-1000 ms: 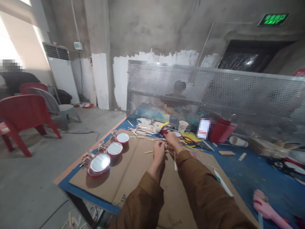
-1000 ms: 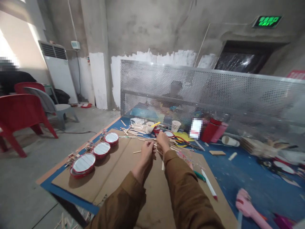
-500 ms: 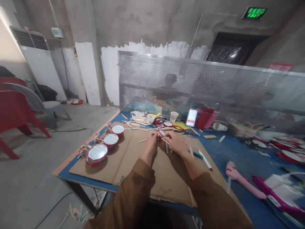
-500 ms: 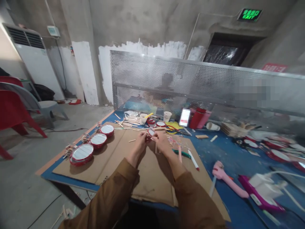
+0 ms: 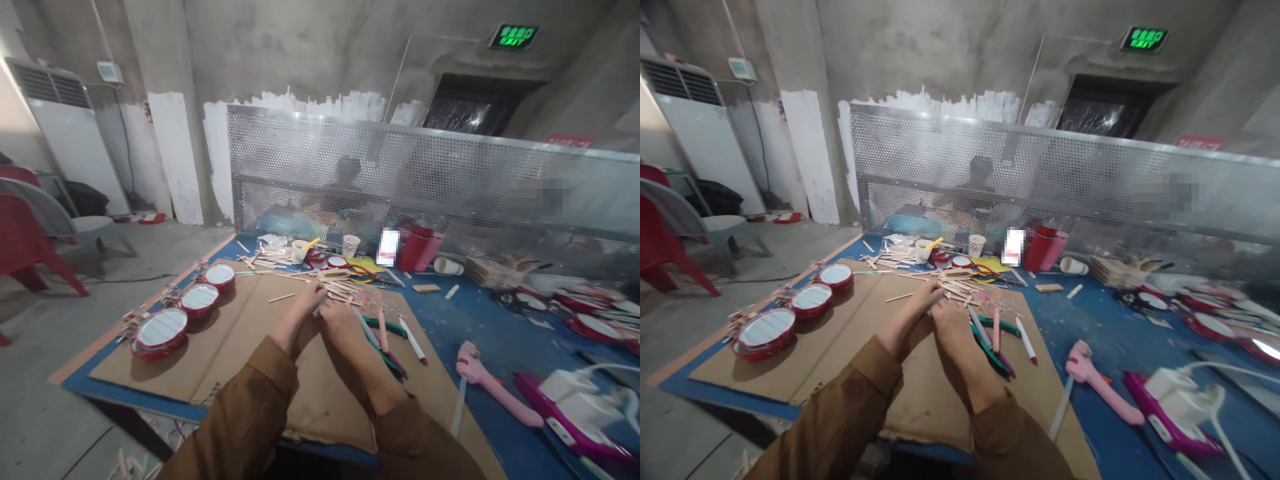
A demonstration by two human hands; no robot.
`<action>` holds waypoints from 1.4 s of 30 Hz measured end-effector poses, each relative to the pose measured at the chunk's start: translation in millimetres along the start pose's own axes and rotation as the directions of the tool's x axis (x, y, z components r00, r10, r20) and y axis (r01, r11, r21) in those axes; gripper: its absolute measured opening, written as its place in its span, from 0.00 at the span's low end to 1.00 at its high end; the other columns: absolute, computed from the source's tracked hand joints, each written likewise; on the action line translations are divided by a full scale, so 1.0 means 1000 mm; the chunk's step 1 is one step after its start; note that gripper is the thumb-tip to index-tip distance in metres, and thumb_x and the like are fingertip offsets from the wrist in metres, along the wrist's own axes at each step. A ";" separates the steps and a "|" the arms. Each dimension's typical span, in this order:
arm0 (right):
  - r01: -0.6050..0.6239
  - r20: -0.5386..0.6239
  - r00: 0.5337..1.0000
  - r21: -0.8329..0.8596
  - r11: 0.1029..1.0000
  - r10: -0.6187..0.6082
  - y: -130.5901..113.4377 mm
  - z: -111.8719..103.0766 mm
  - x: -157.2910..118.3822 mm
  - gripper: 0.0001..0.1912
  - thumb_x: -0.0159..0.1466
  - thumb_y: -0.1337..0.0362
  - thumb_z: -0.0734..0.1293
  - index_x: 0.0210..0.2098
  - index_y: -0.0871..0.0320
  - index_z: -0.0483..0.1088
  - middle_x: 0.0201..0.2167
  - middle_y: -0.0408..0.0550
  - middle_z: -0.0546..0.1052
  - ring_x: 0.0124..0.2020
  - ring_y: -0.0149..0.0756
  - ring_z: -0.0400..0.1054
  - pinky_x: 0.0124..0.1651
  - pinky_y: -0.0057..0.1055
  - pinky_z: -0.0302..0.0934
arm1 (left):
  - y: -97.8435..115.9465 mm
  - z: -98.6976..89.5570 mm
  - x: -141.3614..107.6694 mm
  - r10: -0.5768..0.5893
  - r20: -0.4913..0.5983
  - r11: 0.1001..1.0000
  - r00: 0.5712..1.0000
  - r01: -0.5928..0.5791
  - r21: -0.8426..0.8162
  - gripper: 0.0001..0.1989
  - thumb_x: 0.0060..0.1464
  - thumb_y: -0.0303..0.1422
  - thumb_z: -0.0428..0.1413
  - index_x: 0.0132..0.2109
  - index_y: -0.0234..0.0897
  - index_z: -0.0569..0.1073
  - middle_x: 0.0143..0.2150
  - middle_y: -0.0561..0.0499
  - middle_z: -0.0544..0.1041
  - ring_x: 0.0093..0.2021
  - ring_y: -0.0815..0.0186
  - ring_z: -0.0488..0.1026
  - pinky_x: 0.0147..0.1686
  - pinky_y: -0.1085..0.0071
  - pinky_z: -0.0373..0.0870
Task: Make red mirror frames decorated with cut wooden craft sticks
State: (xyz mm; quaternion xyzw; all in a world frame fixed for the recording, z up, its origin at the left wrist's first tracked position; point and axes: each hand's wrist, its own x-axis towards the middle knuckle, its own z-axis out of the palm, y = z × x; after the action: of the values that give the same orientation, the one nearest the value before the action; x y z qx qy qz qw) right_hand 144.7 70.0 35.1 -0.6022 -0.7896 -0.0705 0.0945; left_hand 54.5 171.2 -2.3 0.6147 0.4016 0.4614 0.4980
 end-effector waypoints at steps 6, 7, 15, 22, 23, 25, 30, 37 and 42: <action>-0.218 -0.209 0.922 0.415 0.883 0.326 0.025 0.008 0.006 0.13 0.63 0.67 0.59 0.42 0.59 0.73 0.44 0.53 0.75 0.47 0.40 0.67 0.49 0.33 0.59 | 0.001 0.000 -0.007 -0.082 0.196 0.995 0.977 0.092 -0.042 0.05 0.45 0.31 0.58 0.28 0.35 0.69 0.20 0.57 0.68 0.20 0.73 0.63 0.22 0.77 0.58; -0.219 -0.190 0.921 0.472 0.854 0.341 0.028 0.010 0.007 0.14 0.62 0.68 0.59 0.43 0.59 0.73 0.45 0.53 0.75 0.48 0.40 0.67 0.50 0.33 0.59 | 0.002 -0.001 -0.008 -0.093 0.247 0.992 0.965 0.111 -0.062 0.07 0.45 0.32 0.59 0.29 0.35 0.69 0.20 0.57 0.69 0.20 0.73 0.64 0.21 0.77 0.58; -0.279 0.099 0.884 0.896 0.345 0.457 0.031 0.011 0.005 0.12 0.58 0.61 0.62 0.32 0.61 0.75 0.23 0.44 0.75 0.23 0.31 0.67 0.27 0.26 0.62 | 0.002 -0.003 -0.007 -0.085 0.360 0.974 0.929 0.154 -0.167 0.13 0.42 0.37 0.62 0.32 0.33 0.71 0.23 0.54 0.72 0.20 0.73 0.67 0.22 0.77 0.60; -0.339 0.230 0.840 0.930 0.143 0.492 0.029 0.004 0.001 0.10 0.54 0.60 0.67 0.23 0.61 0.68 0.12 0.39 0.67 0.13 0.23 0.58 0.14 0.19 0.51 | 0.013 -0.006 -0.019 -0.072 0.410 0.961 0.909 0.173 -0.215 0.18 0.40 0.42 0.64 0.32 0.34 0.69 0.22 0.54 0.72 0.19 0.73 0.67 0.21 0.76 0.60; -0.345 0.224 0.832 0.926 0.156 0.507 0.029 0.004 0.001 0.12 0.54 0.60 0.67 0.21 0.60 0.67 0.11 0.38 0.66 0.12 0.23 0.57 0.13 0.18 0.49 | 0.014 -0.006 -0.020 -0.077 0.404 0.959 0.911 0.179 -0.221 0.18 0.40 0.42 0.64 0.32 0.34 0.68 0.22 0.55 0.72 0.19 0.73 0.67 0.21 0.76 0.61; -0.344 0.212 0.828 0.923 0.173 0.520 0.028 0.004 0.001 0.13 0.54 0.59 0.68 0.19 0.59 0.64 0.10 0.38 0.65 0.11 0.23 0.57 0.12 0.18 0.47 | 0.015 -0.006 -0.021 -0.089 0.387 0.959 0.918 0.183 -0.214 0.18 0.40 0.42 0.64 0.31 0.34 0.67 0.22 0.55 0.71 0.19 0.73 0.66 0.21 0.77 0.60; -0.329 0.187 0.815 0.929 0.172 0.549 0.027 0.005 0.002 0.11 0.56 0.61 0.66 0.21 0.59 0.65 0.09 0.38 0.65 0.11 0.24 0.57 0.11 0.18 0.46 | 0.011 -0.005 -0.021 -0.091 0.376 0.970 0.922 0.167 -0.175 0.16 0.44 0.42 0.62 0.30 0.34 0.68 0.22 0.54 0.71 0.19 0.73 0.67 0.22 0.76 0.61; -0.328 0.229 0.824 0.938 0.108 0.518 0.025 0.004 0.002 0.08 0.55 0.62 0.66 0.26 0.61 0.70 0.15 0.40 0.69 0.13 0.25 0.60 0.11 0.19 0.47 | 0.006 -0.004 -0.020 -0.089 0.379 0.985 0.921 0.139 -0.106 0.14 0.46 0.41 0.61 0.31 0.33 0.70 0.22 0.53 0.71 0.19 0.73 0.65 0.20 0.77 0.58; -0.303 0.192 0.787 0.948 0.096 0.587 0.024 0.001 0.000 0.10 0.52 0.64 0.69 0.19 0.60 0.66 0.10 0.36 0.64 0.10 0.22 0.54 0.11 0.18 0.42 | 0.001 -0.005 -0.018 -0.095 0.387 0.988 0.917 0.134 -0.076 0.16 0.47 0.43 0.60 0.31 0.33 0.71 0.22 0.52 0.72 0.21 0.71 0.67 0.22 0.77 0.60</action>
State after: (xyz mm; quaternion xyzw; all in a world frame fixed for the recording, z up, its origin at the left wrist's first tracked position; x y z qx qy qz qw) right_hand 167.8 76.5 34.3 -0.6156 -0.4246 0.3794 0.5448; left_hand 45.0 154.8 -3.7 0.6422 0.3081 0.3224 0.6234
